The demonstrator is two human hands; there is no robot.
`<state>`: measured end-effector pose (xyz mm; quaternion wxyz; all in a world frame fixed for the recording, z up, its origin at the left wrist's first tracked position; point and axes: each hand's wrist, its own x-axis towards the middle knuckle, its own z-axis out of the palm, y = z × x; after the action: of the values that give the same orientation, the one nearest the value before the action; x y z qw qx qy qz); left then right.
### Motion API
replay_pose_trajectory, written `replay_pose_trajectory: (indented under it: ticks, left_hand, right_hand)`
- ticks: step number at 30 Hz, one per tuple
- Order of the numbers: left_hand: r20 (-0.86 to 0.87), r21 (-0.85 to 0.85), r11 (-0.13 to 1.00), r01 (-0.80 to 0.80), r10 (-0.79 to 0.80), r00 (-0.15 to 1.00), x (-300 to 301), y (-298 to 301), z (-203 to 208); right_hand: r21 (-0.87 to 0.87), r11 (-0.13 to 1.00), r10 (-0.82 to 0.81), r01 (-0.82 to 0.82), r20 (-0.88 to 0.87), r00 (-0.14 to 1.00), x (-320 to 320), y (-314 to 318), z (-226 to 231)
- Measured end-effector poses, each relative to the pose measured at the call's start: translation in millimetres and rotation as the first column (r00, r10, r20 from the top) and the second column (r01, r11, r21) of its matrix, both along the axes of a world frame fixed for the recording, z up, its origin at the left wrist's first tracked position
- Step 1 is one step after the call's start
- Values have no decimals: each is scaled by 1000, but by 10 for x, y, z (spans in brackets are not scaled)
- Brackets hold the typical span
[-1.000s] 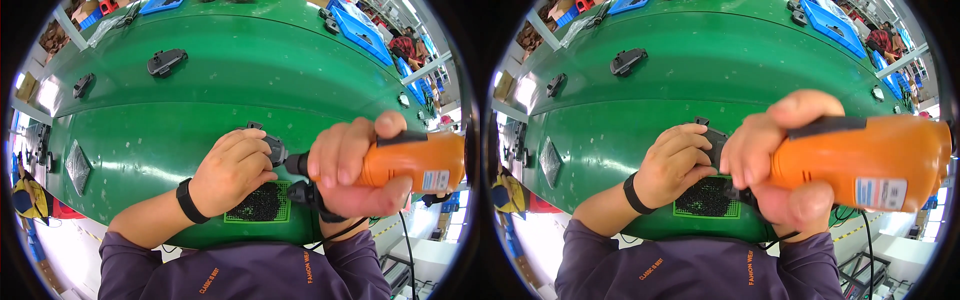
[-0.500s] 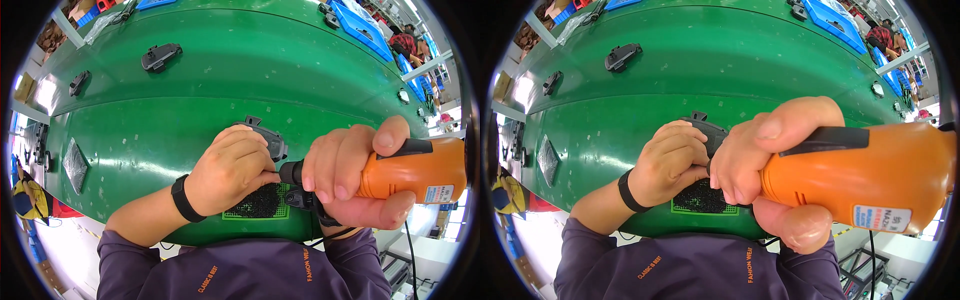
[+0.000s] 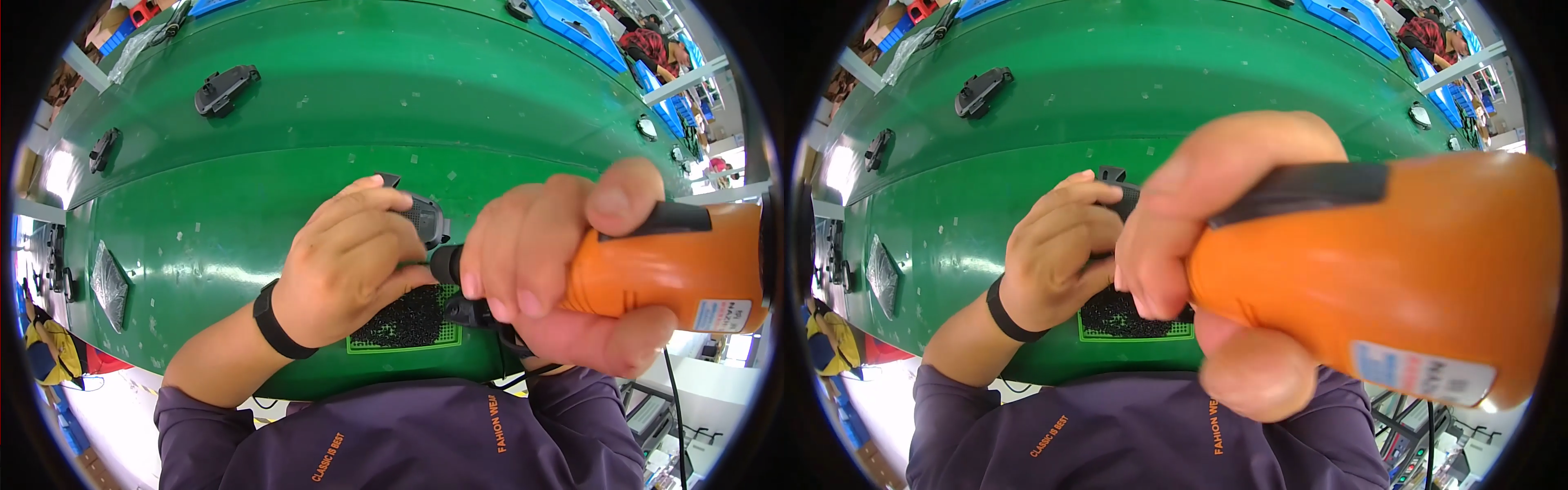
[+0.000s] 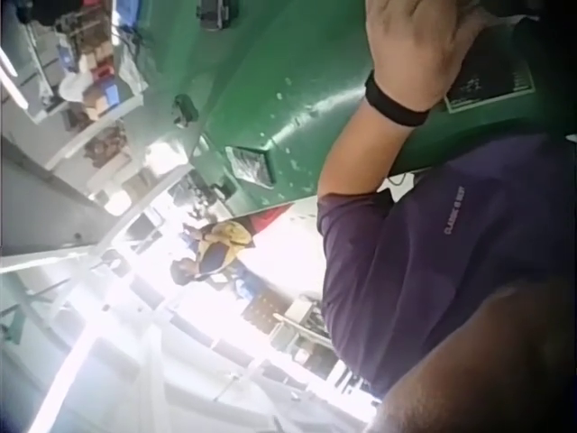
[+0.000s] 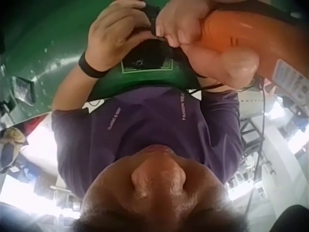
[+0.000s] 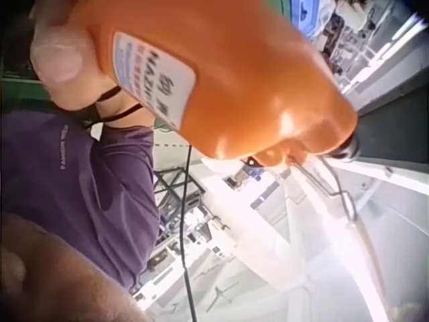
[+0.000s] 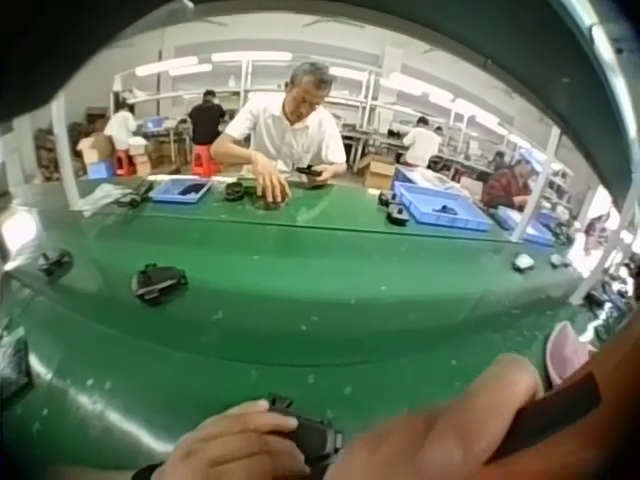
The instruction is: Assemble small plastic components using an electric screwdriver by fastening screws into pre-drilled holes.
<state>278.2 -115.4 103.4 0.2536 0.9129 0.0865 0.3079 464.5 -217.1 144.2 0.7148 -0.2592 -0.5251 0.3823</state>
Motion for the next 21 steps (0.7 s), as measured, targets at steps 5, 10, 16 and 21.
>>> replay_pose_trajectory:
  ticks: [5,10,16,21]
  left_hand:
    - [-184,-77,988,-136,120,976,-8,15,-60]
    - [-273,-40,986,-160,143,951,-26,21,-73]
    - [-271,-48,985,-165,146,951,-24,32,-106]
    - [-272,-53,985,-166,145,951,-22,34,-107]
  right_hand:
    - [-263,947,-220,183,-118,968,-48,57,34]
    - [-254,953,-198,165,-109,974,-66,141,-91]
    - [-240,960,-175,144,-111,978,-86,182,-197]
    - [-287,951,-155,112,-129,980,-112,187,-164]
